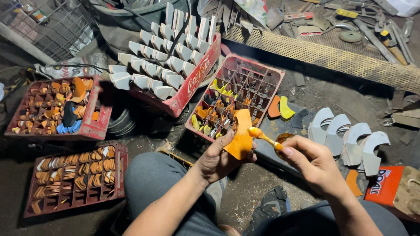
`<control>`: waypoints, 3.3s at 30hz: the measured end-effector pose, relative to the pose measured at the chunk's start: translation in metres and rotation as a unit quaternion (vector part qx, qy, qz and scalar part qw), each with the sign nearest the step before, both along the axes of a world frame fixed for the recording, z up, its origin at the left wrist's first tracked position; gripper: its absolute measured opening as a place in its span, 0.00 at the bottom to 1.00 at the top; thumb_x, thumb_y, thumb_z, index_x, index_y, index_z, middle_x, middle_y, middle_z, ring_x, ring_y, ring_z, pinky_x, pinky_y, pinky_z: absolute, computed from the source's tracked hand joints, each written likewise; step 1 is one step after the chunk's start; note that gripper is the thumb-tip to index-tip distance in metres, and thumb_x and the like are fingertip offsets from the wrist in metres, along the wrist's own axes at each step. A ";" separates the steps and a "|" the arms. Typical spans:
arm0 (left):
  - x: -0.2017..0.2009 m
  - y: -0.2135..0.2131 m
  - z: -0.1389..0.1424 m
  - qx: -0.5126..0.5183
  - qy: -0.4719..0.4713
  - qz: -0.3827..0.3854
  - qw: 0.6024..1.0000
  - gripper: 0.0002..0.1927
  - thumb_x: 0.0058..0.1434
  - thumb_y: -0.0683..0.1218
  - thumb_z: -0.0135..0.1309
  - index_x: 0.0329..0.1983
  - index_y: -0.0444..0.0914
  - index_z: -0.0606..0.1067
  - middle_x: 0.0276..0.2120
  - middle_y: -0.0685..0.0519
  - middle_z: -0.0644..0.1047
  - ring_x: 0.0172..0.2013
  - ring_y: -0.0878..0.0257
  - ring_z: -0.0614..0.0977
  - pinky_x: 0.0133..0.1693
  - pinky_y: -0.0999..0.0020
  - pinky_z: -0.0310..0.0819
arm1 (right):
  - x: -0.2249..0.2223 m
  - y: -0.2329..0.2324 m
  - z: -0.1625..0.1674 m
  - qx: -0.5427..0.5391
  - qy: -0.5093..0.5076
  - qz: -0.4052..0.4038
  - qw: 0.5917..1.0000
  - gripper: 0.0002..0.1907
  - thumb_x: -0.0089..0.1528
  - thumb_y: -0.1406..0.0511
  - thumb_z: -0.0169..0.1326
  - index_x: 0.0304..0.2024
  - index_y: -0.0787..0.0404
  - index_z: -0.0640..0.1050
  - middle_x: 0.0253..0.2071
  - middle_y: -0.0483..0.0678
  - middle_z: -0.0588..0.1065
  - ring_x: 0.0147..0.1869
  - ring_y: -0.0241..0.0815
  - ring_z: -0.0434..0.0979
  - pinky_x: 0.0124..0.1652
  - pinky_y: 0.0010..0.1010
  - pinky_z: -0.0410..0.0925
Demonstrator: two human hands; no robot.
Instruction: The person sits on the floor and applies a brown adhesive to orange curved sole parts using a small brush. They dip the brush into a container of glue, coat the surface of each part, and place the finished pieces into a red crate.
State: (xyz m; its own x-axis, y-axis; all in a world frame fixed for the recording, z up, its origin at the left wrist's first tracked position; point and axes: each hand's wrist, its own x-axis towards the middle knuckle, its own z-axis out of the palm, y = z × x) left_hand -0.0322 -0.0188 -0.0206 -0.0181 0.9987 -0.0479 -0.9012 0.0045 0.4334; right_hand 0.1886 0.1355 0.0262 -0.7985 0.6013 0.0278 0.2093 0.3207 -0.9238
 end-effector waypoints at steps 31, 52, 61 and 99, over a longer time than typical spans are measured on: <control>0.010 0.025 -0.017 -0.054 0.013 -0.003 0.998 0.25 0.69 0.57 0.53 0.58 0.33 0.72 0.44 0.44 0.79 0.41 0.56 0.82 0.50 0.53 0.76 | 0.003 0.001 -0.001 0.128 -0.054 -0.066 0.988 0.08 0.63 0.65 0.55 0.37 0.64 0.81 0.20 0.46 0.73 0.24 0.32 0.71 0.27 0.26 0.64; 0.007 0.026 -0.014 -0.050 0.027 -0.014 0.998 0.28 0.69 0.58 0.54 0.56 0.29 0.72 0.42 0.41 0.78 0.39 0.56 0.82 0.50 0.54 0.77 | 0.002 0.005 0.003 0.115 -0.034 -0.140 0.983 0.07 0.65 0.67 0.55 0.38 0.65 0.80 0.22 0.48 0.73 0.28 0.32 0.67 0.28 0.27 0.62; 0.010 0.025 -0.015 -0.052 0.023 -0.020 0.998 0.27 0.68 0.58 0.54 0.58 0.31 0.72 0.42 0.42 0.78 0.39 0.56 0.82 0.50 0.54 0.77 | 0.000 -0.002 0.003 0.169 -0.066 -0.127 0.975 0.08 0.63 0.66 0.56 0.37 0.66 0.81 0.19 0.46 0.72 0.23 0.33 0.68 0.25 0.28 0.61; 0.009 0.020 -0.012 -0.042 0.034 -0.051 0.997 0.26 0.69 0.57 0.53 0.56 0.30 0.72 0.41 0.40 0.79 0.39 0.54 0.82 0.49 0.52 0.77 | 0.006 0.005 0.018 0.188 -0.021 -0.071 0.979 0.05 0.62 0.68 0.57 0.36 0.65 0.81 0.27 0.48 0.78 0.28 0.36 0.76 0.31 0.27 0.67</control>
